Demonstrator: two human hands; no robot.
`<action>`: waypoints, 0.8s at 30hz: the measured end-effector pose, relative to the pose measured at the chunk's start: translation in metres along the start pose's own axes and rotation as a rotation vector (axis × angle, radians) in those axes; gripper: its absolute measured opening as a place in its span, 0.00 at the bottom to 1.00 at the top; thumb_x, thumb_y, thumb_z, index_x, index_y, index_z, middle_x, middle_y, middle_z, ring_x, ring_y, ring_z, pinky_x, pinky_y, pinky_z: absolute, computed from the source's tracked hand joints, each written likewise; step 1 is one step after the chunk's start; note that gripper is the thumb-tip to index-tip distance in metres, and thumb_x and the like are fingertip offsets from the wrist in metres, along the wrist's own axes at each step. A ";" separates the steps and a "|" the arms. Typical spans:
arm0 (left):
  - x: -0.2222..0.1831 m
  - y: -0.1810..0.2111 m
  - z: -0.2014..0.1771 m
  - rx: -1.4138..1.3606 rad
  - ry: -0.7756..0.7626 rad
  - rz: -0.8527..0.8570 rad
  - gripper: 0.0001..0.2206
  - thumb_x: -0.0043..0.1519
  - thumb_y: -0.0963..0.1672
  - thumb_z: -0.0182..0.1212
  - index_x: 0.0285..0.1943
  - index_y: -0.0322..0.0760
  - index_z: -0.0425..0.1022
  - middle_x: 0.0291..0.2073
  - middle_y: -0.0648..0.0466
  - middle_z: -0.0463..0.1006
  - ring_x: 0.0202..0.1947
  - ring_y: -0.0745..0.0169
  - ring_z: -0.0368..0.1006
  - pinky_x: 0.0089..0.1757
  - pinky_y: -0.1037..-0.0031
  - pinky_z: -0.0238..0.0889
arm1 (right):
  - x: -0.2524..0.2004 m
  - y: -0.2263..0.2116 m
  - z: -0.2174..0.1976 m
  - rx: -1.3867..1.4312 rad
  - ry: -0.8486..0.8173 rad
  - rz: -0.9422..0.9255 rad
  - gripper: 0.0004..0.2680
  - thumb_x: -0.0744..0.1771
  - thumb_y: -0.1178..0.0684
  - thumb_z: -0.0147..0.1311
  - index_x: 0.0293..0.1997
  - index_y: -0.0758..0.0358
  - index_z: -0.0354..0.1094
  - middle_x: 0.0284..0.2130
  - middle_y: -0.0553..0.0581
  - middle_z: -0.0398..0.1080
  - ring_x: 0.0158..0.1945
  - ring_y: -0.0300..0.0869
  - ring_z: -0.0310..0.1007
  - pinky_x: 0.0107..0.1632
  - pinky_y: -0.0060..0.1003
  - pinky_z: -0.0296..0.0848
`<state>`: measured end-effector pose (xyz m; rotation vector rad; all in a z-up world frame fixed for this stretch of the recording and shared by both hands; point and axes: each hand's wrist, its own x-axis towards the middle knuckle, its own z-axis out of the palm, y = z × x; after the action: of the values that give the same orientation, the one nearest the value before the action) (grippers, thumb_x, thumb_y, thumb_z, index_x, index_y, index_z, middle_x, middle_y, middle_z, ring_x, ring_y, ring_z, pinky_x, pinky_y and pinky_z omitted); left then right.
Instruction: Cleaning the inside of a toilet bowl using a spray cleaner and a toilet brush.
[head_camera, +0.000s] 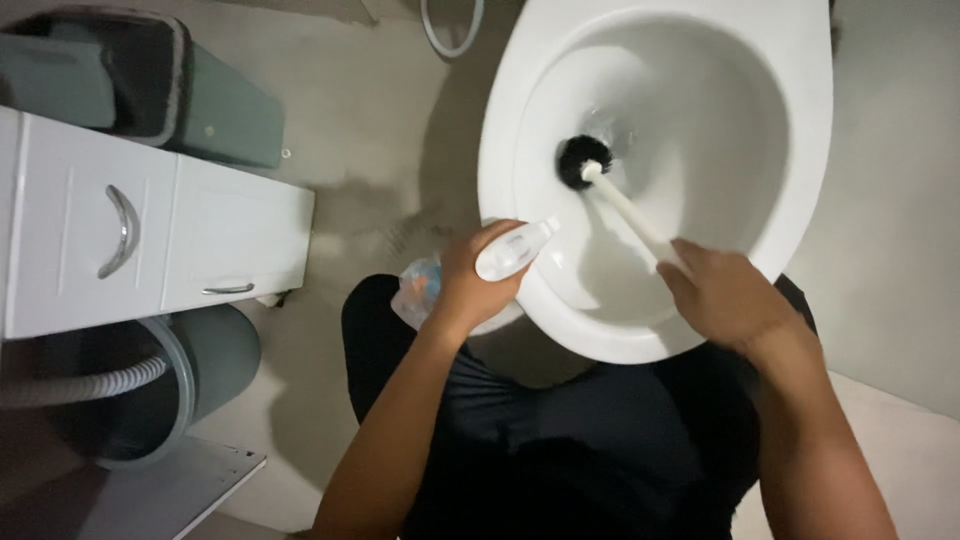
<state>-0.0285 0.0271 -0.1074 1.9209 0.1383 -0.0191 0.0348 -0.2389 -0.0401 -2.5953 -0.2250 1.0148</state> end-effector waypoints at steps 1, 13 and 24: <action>-0.002 0.000 -0.001 -0.008 -0.004 -0.022 0.11 0.60 0.40 0.63 0.51 0.33 0.80 0.42 0.38 0.83 0.49 0.34 0.79 0.49 0.50 0.71 | -0.012 -0.004 0.000 0.091 0.036 0.001 0.20 0.70 0.49 0.40 0.65 0.75 0.64 0.51 0.84 0.72 0.55 0.77 0.70 0.57 0.69 0.69; 0.002 -0.003 0.001 0.031 -0.028 -0.047 0.10 0.59 0.41 0.65 0.50 0.38 0.80 0.41 0.42 0.84 0.49 0.39 0.79 0.48 0.57 0.72 | 0.075 0.031 0.058 -0.134 0.478 -0.163 0.19 0.73 0.45 0.44 0.66 0.71 0.67 0.33 0.79 0.76 0.39 0.70 0.79 0.37 0.62 0.77; 0.000 0.009 0.001 0.082 -0.028 -0.097 0.11 0.59 0.42 0.65 0.50 0.44 0.82 0.41 0.48 0.85 0.49 0.41 0.80 0.48 0.55 0.72 | 0.019 -0.006 0.050 -0.045 0.293 -0.158 0.17 0.70 0.51 0.45 0.63 0.70 0.66 0.36 0.80 0.76 0.39 0.73 0.78 0.41 0.66 0.77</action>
<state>-0.0271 0.0235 -0.0990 1.9929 0.2148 -0.1184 0.0145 -0.2156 -0.0844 -2.6756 -0.3737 0.5729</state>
